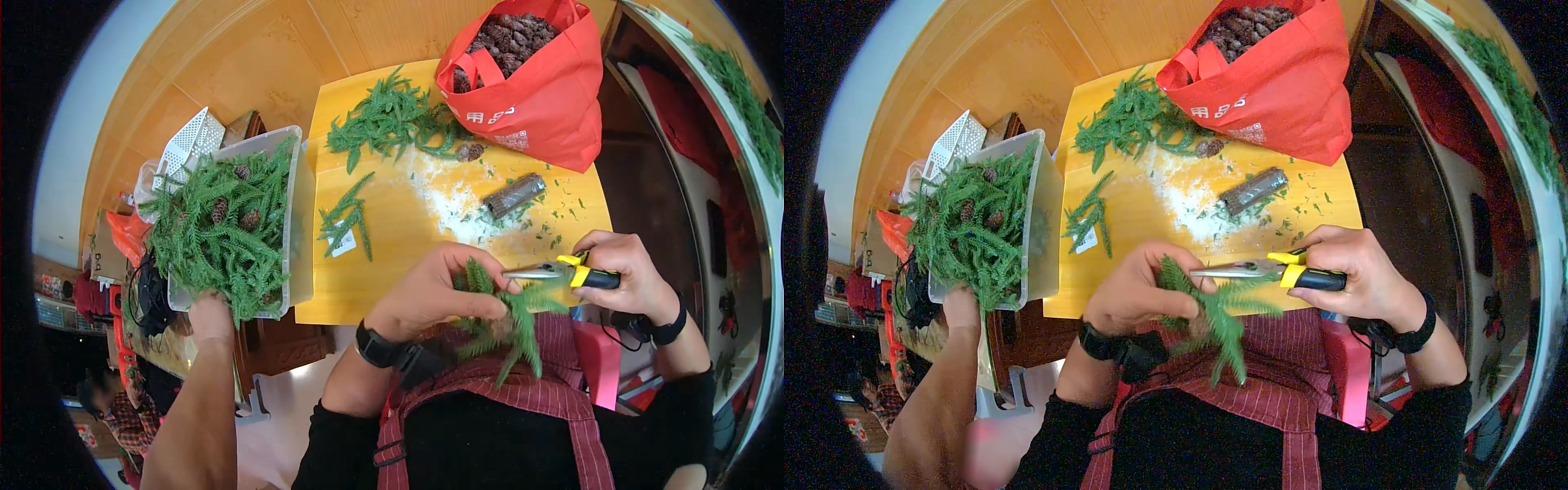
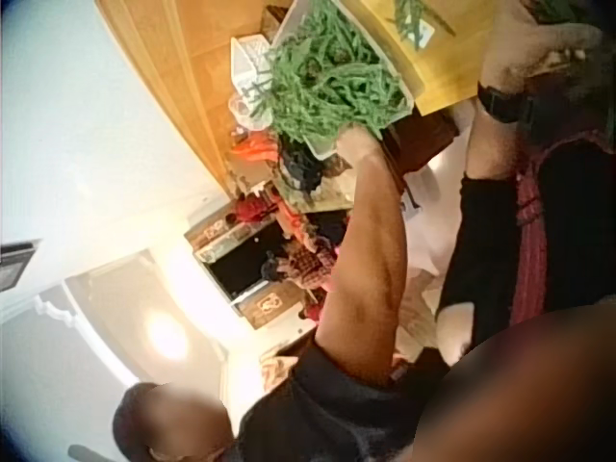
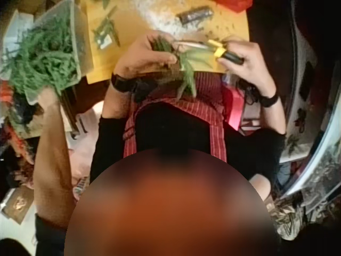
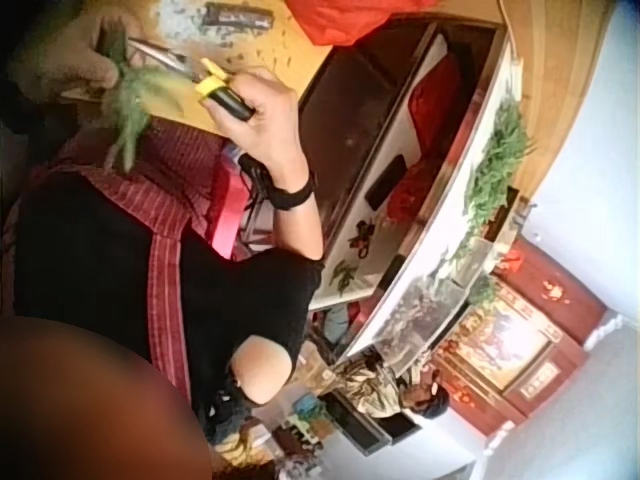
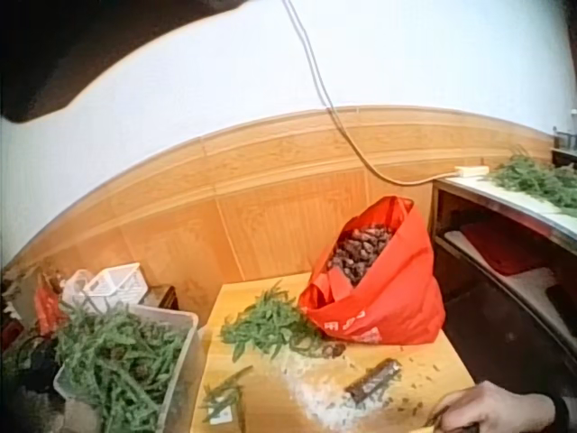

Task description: Trimming and assembling artificial green branches using pliers at a workbench.

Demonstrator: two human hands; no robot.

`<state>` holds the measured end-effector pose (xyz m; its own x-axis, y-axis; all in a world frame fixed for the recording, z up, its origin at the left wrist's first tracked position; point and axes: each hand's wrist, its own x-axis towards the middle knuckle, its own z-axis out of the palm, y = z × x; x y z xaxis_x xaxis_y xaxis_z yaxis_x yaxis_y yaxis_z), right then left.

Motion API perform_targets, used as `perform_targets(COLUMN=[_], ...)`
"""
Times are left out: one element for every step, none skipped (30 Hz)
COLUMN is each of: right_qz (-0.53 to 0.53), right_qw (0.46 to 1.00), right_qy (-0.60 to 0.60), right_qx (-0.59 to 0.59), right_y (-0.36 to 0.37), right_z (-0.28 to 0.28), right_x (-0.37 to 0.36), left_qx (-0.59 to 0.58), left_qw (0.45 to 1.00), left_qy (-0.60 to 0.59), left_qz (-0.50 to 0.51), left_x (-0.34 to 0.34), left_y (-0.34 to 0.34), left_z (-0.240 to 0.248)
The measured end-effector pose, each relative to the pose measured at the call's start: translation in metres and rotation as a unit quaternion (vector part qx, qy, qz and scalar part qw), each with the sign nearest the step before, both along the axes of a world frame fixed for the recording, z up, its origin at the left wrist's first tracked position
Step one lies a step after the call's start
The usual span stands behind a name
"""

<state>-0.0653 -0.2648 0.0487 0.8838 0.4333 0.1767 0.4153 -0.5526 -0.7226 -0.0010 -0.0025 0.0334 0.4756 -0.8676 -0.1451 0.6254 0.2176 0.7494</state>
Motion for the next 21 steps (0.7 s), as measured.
perform_targets(right_qz=[-0.001, -0.050, -0.098, -0.098, -0.112, -0.126, -0.126, -0.101, -0.074, -0.076, -0.057, -0.037, -0.036, -0.017, 0.002, 0.002, 0.001, -0.001, -0.001, -0.005, -0.009], right_qw=[1.000, 0.998, 0.991, 0.991, 0.988, 0.985, 0.985, 0.991, 0.993, 0.993, 0.996, 0.998, 0.998, 0.999, 0.999, 0.999, 0.999, 0.999, 0.999, 0.998, 0.998], right_qy=[0.000, 0.004, 0.008, 0.007, 0.019, 0.030, 0.029, -0.014, -0.056, -0.058, -0.050, -0.042, -0.043, -0.037, -0.030, -0.031, -0.040, -0.048, -0.048, -0.055, -0.063], right_qx=[0.000, -0.045, -0.089, -0.088, -0.102, -0.115, -0.115, -0.091, -0.067, -0.068, -0.043, -0.017, -0.016, -0.016, -0.015, -0.015, -0.008, -0.001, -0.001, 0.002, 0.006], right_y=[0.002, 0.005, 0.009, 0.012, 0.015, 0.016, 0.014, 0.011, 0.008, 0.007, 0.008, 0.008, 0.006, 0.001, -0.002, -0.002, -0.001, -0.001, 0.000, 0.001, 0.002], right_z=[0.002, 0.005, 0.008, 0.012, 0.016, 0.017, 0.013, 0.004, 0.000, -0.001, -0.001, -0.001, -0.004, -0.007, -0.010, -0.010, -0.011, -0.012, -0.013, -0.013, -0.013], right_x=[-0.003, -0.007, -0.011, -0.012, -0.014, -0.014, -0.014, -0.014, -0.014, -0.014, -0.013, -0.012, -0.010, -0.009, -0.008, -0.008, -0.007, -0.006, -0.006, -0.006, -0.006], left_qx=[0.080, 0.161, 0.176, 0.176, 0.216, 0.251, 0.251, 0.210, 0.160, 0.158, 0.121, 0.083, 0.084, 0.063, 0.043, 0.043, 0.009, -0.026, -0.026, -0.051, -0.077], left_qw=[0.992, 0.968, 0.910, 0.910, 0.843, 0.760, 0.759, 0.873, 0.951, 0.951, 0.969, 0.982, 0.982, 0.990, 0.995, 0.995, 0.998, 0.999, 0.999, 0.999, 0.997], left_qy=[-0.085, -0.169, -0.339, -0.340, -0.453, -0.558, -0.559, -0.402, -0.229, -0.230, -0.192, -0.153, -0.155, -0.117, -0.079, -0.080, -0.057, -0.035, -0.035, -0.013, 0.008], left_qz=[0.048, 0.098, 0.160, 0.161, 0.192, 0.219, 0.220, 0.180, 0.132, 0.131, 0.098, 0.065, 0.066, 0.049, 0.032, 0.031, 0.015, -0.001, -0.001, -0.011, -0.021], left_x=[0.000, -0.001, -0.002, -0.005, -0.007, -0.008, -0.009, -0.008, -0.008, -0.007, -0.007, -0.007, -0.007, -0.007, -0.006, -0.005, -0.004, -0.003, -0.003, -0.003, -0.004], left_y=[-0.001, -0.001, -0.002, -0.004, -0.006, -0.007, -0.005, -0.002, 0.000, 0.001, 0.003, 0.005, 0.006, 0.007, 0.007, 0.007, 0.007, 0.007, 0.007, 0.007, 0.006], left_z=[0.006, 0.010, -0.002, 0.000, 0.002, 0.004, 0.004, 0.005, 0.004, 0.002, 0.000, -0.003, -0.004, -0.005, -0.007, -0.010, -0.014, -0.018, -0.019, -0.020, -0.020])
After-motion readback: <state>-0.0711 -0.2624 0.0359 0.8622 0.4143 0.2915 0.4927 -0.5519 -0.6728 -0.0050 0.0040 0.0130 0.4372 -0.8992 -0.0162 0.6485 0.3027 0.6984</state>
